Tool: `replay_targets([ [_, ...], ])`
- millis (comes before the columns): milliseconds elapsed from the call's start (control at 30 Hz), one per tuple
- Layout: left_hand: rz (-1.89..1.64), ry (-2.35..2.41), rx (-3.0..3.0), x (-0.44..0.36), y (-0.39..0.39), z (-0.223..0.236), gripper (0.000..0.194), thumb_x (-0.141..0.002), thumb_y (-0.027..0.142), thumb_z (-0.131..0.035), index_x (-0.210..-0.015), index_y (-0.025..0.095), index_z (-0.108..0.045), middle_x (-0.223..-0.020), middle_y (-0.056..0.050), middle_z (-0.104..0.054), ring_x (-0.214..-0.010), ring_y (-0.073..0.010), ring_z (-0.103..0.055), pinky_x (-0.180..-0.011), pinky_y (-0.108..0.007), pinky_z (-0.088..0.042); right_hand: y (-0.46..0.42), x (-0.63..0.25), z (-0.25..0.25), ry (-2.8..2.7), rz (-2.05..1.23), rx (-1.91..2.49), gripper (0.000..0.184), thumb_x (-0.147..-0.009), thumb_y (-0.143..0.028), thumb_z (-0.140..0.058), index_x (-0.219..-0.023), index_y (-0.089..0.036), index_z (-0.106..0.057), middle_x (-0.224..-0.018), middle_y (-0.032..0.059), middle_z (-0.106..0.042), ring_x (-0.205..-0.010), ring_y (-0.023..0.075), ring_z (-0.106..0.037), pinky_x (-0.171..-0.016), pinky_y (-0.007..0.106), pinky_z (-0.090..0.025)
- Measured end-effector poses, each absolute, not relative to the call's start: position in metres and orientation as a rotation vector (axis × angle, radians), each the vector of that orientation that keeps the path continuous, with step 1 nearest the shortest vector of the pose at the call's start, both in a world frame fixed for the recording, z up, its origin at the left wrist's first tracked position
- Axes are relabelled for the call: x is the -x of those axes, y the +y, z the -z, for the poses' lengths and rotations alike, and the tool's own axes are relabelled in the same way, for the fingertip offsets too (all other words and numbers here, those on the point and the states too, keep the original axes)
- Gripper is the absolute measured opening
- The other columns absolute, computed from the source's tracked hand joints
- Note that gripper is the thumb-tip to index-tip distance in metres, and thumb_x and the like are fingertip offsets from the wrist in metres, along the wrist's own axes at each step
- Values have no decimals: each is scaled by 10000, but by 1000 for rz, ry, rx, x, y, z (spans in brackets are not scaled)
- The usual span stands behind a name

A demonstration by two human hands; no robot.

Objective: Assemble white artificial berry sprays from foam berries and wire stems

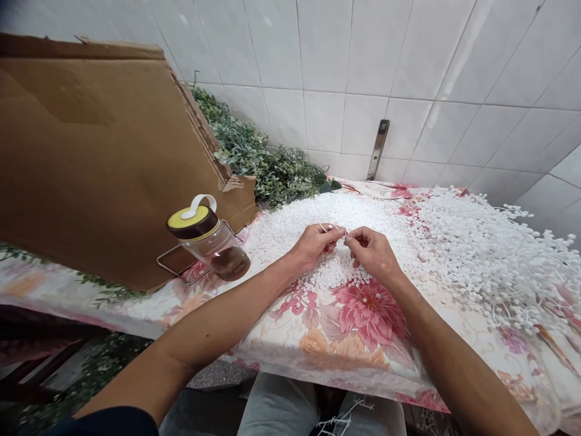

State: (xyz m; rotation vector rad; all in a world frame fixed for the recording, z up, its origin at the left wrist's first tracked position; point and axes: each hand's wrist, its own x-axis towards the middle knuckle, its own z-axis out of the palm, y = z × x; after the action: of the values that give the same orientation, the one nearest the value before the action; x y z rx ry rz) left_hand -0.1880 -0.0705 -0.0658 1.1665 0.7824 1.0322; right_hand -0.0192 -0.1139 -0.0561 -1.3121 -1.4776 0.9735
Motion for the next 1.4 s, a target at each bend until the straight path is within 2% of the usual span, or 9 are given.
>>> replay_targets([
  [133, -1031, 781, -1176, 188, -70, 67, 423, -675, 518, -848, -682, 143, -651, -538, 41, -473, -486, -70, -380, -487, -262, -261, -113, 19, 57, -1471, -951, 1329, 275, -853, -446, -715, -867, -179, -651, -605, -25, -603, -451, 115, -552, -429, 243, -507],
  [233, -1050, 778, -1247, 188, -70, 67, 423, -707, 532, -829, -779, 133, -707, -538, 44, -487, -479, -74, -381, -476, -263, -254, -113, 18, 57, -1461, -912, 1357, 251, -855, -425, -696, -860, -178, -652, -606, -22, -603, -444, 115, -554, -427, 243, -508],
  [333, -1059, 784, -1285, 187, -71, 66, 473, -678, 550, -851, -838, 123, -728, -553, 46, -507, -473, -69, -368, -464, -261, -244, -112, 17, 58, -1466, -881, 1380, 211, -848, -387, -684, -860, -179, -648, -607, -22, -608, -439, 118, -563, -428, 242, -511],
  [433, -1069, 806, -1292, 186, -72, 65, 498, -653, 559, -868, -833, 116, -730, -551, 46, -507, -474, -63, -355, -463, -257, -232, -113, 18, 58, -1489, -877, 1392, 178, -840, -356, -678, -871, -183, -652, -612, -26, -610, -444, 119, -571, -431, 242, -521],
  [600, -1054, 830, -1281, 187, -73, 64, 441, -692, 528, -842, -788, 116, -719, -535, 38, -506, -468, -65, -354, -465, -261, -234, -115, 21, 56, -1516, -917, 1429, 151, -835, -328, -672, -879, -184, -663, -622, -29, -604, -459, 111, -562, -414, 225, -513],
  [833, -1075, 891, -1265, 186, -72, 65, 374, -701, 457, -832, -828, 118, -736, -520, 47, -486, -459, -72, -349, -460, -264, -229, -114, 21, 56, -1517, -917, 1412, 190, -857, -377, -678, -852, -189, -647, -616, -30, -601, -465, 115, -564, -426, 237, -528],
  [1167, -1006, 856, -1260, 187, -75, 64, 495, -661, 570, -853, -806, 113, -730, -525, 40, -479, -471, -73, -356, -468, -265, -229, -114, 19, 54, -1448, -831, 1418, 209, -836, -391, -680, -834, -183, -662, -602, -23, -603, -460, 120, -562, -436, 245, -522],
  [1400, -1060, 837, -1225, 187, -72, 64, 504, -654, 592, -851, -796, 128, -716, -539, 38, -491, -477, -79, -385, -469, -263, -255, -115, 22, 54, -1510, -885, 1398, 255, -848, -440, -686, -846, -187, -655, -617, -17, -609, -472, 125, -563, -427, 248, -525],
])
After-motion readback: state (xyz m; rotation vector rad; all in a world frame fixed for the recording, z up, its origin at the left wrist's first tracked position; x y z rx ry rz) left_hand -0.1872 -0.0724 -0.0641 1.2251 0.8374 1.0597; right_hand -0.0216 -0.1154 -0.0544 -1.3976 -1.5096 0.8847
